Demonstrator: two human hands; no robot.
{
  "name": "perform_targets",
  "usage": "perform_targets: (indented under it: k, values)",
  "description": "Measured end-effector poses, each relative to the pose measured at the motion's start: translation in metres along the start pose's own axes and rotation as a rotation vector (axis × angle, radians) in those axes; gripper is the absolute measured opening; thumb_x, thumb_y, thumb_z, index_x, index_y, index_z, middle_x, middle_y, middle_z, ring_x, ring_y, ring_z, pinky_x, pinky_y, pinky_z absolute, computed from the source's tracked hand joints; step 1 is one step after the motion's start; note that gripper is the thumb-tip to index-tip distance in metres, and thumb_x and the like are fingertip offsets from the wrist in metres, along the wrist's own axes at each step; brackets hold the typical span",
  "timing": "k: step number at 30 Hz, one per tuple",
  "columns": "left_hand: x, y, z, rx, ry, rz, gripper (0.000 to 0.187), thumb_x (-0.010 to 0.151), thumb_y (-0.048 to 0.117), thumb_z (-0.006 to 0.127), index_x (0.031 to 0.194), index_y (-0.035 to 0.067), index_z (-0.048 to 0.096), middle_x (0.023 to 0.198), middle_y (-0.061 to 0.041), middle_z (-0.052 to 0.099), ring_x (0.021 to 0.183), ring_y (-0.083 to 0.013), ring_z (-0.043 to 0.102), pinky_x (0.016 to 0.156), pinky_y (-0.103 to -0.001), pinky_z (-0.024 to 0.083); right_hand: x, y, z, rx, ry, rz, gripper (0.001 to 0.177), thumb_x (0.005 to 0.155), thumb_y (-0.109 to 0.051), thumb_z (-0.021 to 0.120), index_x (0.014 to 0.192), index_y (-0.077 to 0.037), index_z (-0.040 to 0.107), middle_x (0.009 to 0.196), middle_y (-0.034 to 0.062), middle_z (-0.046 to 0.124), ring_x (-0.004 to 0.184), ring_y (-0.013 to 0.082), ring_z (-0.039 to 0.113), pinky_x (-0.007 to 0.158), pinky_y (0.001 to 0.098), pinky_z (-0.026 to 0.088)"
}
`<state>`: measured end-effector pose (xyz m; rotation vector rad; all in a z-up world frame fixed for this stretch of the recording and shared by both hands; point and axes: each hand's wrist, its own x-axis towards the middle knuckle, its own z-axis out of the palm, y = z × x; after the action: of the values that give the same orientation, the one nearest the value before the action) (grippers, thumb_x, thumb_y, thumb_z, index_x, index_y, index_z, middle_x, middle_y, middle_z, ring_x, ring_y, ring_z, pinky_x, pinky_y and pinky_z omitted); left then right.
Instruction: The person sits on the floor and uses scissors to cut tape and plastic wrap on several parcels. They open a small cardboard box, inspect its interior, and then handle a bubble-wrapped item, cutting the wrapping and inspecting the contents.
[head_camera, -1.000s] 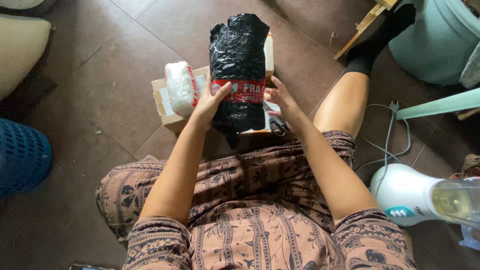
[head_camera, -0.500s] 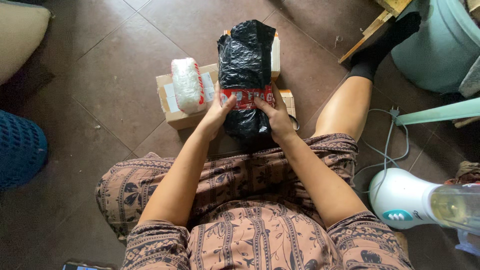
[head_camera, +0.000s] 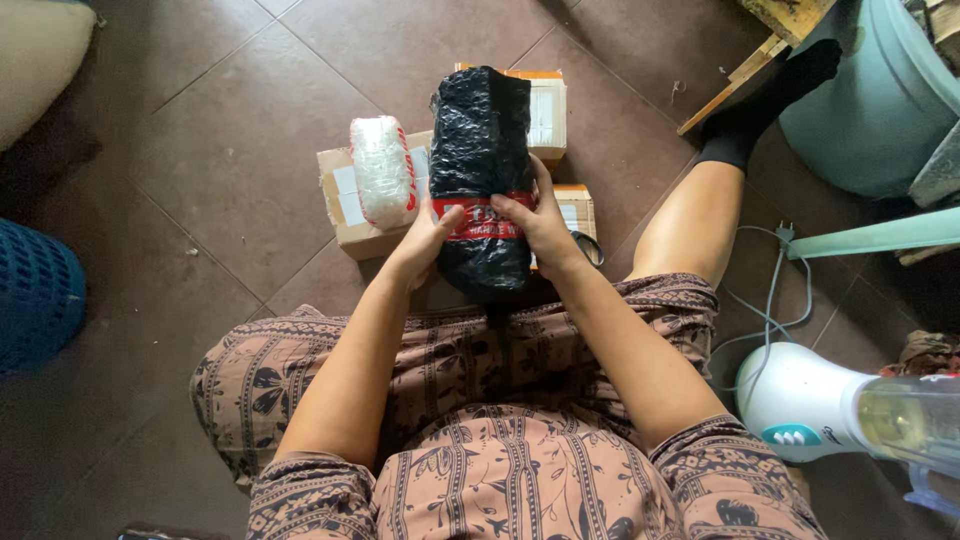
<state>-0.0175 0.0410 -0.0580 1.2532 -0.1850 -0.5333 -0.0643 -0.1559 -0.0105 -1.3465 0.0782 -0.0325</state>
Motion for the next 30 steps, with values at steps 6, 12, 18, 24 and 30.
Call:
perform_targets:
  k: [6, 12, 18, 24, 30]
  values:
    - [-0.009, 0.012, 0.010, -0.090, 0.036, 0.132, 0.076, 0.090, 0.039, 0.076, 0.147, 0.001, 0.043, 0.133, -0.015, 0.062, 0.120, -0.0220, 0.060, 0.104, -0.038, 0.049, -0.006, 0.002, -0.005, -0.111, -0.032, 0.049, 0.106, 0.091, -0.032, 0.075, 0.164, -0.018, -0.001, 0.162, 0.0121, 0.031, 0.147, 0.0264, 0.037, 0.119, 0.0395, 0.034]
    - [0.015, 0.026, 0.041, -0.106, 0.133, 0.226, 0.075, 0.092, 0.038, 0.075, 0.148, -0.001, 0.044, 0.136, -0.016, 0.062, 0.123, -0.0237, 0.060, 0.106, -0.037, 0.048, -0.038, -0.020, -0.030, -0.261, -0.090, -0.027, 0.101, 0.091, -0.031, 0.068, 0.168, -0.014, 0.006, 0.167, 0.0167, 0.032, 0.154, 0.0288, 0.032, 0.125, 0.0413, 0.023]
    - [0.082, 0.018, 0.110, 0.162, 0.065, 0.062, 0.118, 0.090, 0.066, 0.063, 0.166, 0.011, -0.008, 0.158, -0.022, 0.038, 0.145, -0.0299, 0.041, 0.117, -0.043, 0.033, -0.028, -0.065, -0.086, 0.281, 0.026, -0.298, 0.089, 0.089, -0.012, 0.062, 0.165, -0.012, 0.016, 0.159, 0.0141, 0.038, 0.146, 0.0289, 0.042, 0.124, 0.0422, 0.037]
    - [0.104, -0.024, 0.150, -0.151, -0.137, -0.412, 0.124, 0.074, 0.076, 0.056, 0.160, 0.027, -0.017, 0.164, -0.015, 0.016, 0.142, -0.0424, 0.042, 0.117, -0.057, 0.036, -0.029, -0.076, -0.135, 0.143, 0.147, -0.393, 0.077, 0.098, -0.014, 0.058, 0.167, -0.008, 0.024, 0.162, 0.0123, 0.041, 0.150, 0.0235, 0.044, 0.126, 0.0362, 0.038]
    - [0.154, -0.080, 0.161, -0.279, -0.307, -0.357, 0.116, 0.082, 0.085, 0.055, 0.165, 0.010, 0.025, 0.166, -0.022, 0.037, 0.149, -0.0338, 0.037, 0.112, -0.051, 0.034, -0.026, -0.042, -0.173, 0.185, 0.204, -0.277, 0.080, 0.094, -0.022, 0.061, 0.164, -0.013, 0.024, 0.151, 0.0101, 0.047, 0.139, 0.0222, 0.047, 0.117, 0.0366, 0.041]
